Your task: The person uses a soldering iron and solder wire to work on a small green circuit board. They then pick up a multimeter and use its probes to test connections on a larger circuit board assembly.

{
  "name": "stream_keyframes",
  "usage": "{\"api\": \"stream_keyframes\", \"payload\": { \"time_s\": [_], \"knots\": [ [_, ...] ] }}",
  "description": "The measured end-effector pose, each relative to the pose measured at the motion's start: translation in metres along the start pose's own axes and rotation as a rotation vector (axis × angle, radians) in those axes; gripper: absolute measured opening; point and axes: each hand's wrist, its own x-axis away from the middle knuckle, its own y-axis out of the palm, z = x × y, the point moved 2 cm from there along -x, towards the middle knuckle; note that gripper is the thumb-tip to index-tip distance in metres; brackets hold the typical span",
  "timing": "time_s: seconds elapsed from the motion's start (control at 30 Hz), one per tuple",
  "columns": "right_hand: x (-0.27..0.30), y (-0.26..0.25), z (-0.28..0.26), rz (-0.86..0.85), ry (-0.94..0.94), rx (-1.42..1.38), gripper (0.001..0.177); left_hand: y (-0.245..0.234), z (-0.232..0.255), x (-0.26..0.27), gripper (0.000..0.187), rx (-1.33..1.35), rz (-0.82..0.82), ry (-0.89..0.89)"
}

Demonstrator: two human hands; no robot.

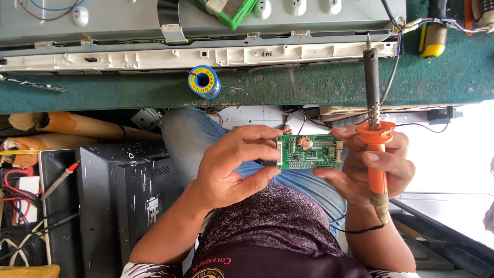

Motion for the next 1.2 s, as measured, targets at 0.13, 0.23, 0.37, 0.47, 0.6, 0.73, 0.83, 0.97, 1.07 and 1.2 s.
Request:
{"api": "stream_keyframes", "payload": {
  "time_s": [0.13,0.23,0.37,0.47,0.6,0.73,0.83,0.97,1.07,1.2],
  "knots": [
    [0.0,0.001,-0.005,-0.016,0.021,-0.021,0.068,0.004,-0.004,0.003,0.023,0.017,-0.009,-0.001],
    [0.002,0.001,-0.01,-0.002,0.085,0.008,0.064,0.01,-0.007,0.003,0.018,-0.033,0.018,-0.036],
    [0.003,0.006,-0.013,0.04,0.161,0.082,0.056,0.019,-0.011,0.005,0.014,-0.04,0.103,-0.091],
    [0.007,0.003,-0.012,0.089,0.18,0.182,0.058,0.026,-0.014,0.008,0.015,0.039,0.136,-0.271],
    [0.007,0.005,-0.013,0.144,0.247,0.348,0.068,0.032,-0.023,0.012,0.022,0.322,0.162,-0.609],
    [0.005,0.006,-0.017,0.14,0.246,0.396,0.07,0.034,-0.025,0.014,0.025,0.434,0.179,-0.707],
    [0.003,0.006,-0.018,0.16,0.274,0.314,0.068,0.036,-0.026,0.016,0.026,0.445,0.19,-0.71],
    [0.003,0.006,-0.019,0.15,0.253,0.324,0.065,0.036,-0.026,0.015,0.026,0.461,0.197,-0.676],
    [0.004,0.007,-0.02,0.174,0.284,0.309,0.064,0.036,-0.025,0.014,0.025,0.463,0.191,-0.671],
    [0.005,0.006,-0.018,0.179,0.269,0.285,0.065,0.036,-0.025,0.014,0.024,0.439,0.19,-0.661]
  ]
}}
